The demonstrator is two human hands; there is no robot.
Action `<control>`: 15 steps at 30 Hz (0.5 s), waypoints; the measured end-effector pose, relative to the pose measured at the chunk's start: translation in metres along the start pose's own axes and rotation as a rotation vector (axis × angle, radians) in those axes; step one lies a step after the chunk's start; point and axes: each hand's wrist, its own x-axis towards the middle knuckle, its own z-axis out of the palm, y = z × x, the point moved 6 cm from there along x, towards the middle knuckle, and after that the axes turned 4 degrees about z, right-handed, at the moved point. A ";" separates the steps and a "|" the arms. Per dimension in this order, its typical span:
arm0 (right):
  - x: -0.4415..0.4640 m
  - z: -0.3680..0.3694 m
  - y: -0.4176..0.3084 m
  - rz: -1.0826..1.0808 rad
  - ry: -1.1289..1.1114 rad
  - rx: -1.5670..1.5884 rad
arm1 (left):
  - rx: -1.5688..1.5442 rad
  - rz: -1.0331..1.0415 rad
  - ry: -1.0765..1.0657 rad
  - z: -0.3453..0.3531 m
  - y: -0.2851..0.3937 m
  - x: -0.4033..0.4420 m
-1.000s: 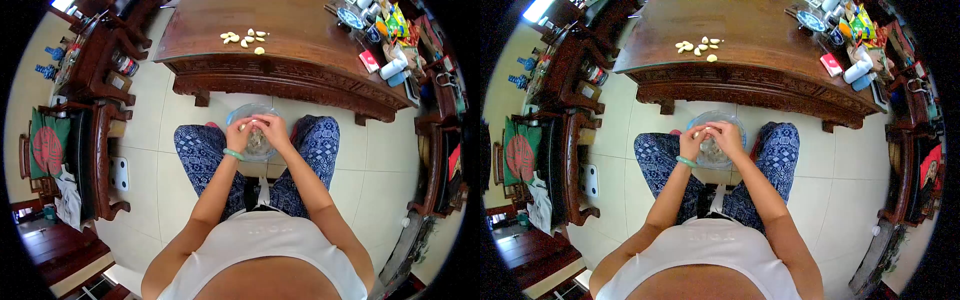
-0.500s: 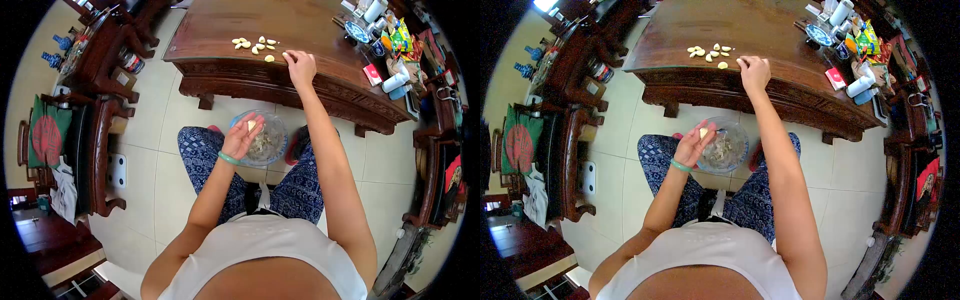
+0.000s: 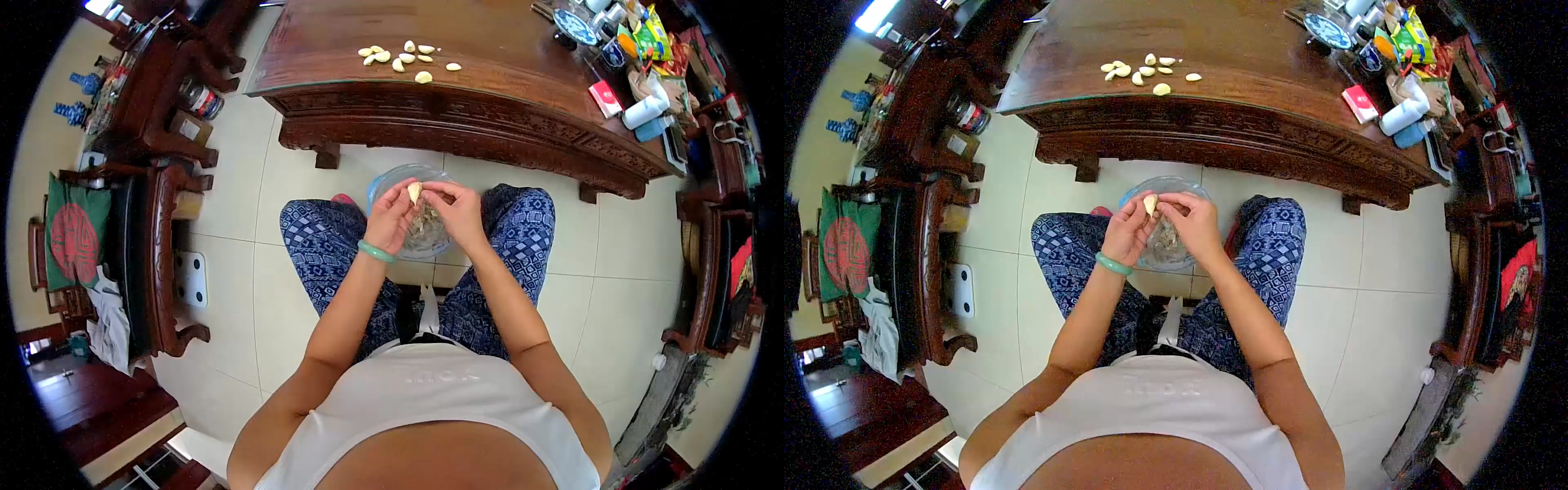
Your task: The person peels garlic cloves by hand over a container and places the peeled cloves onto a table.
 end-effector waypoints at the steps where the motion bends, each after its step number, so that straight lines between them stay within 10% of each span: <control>1: -0.002 -0.002 0.002 -0.021 0.039 -0.049 | 0.075 0.019 0.009 0.003 0.002 -0.003; 15: -0.013 -0.001 -0.020 -0.200 -0.014 -0.244 | 0.733 0.419 -0.002 0.021 0.026 -0.014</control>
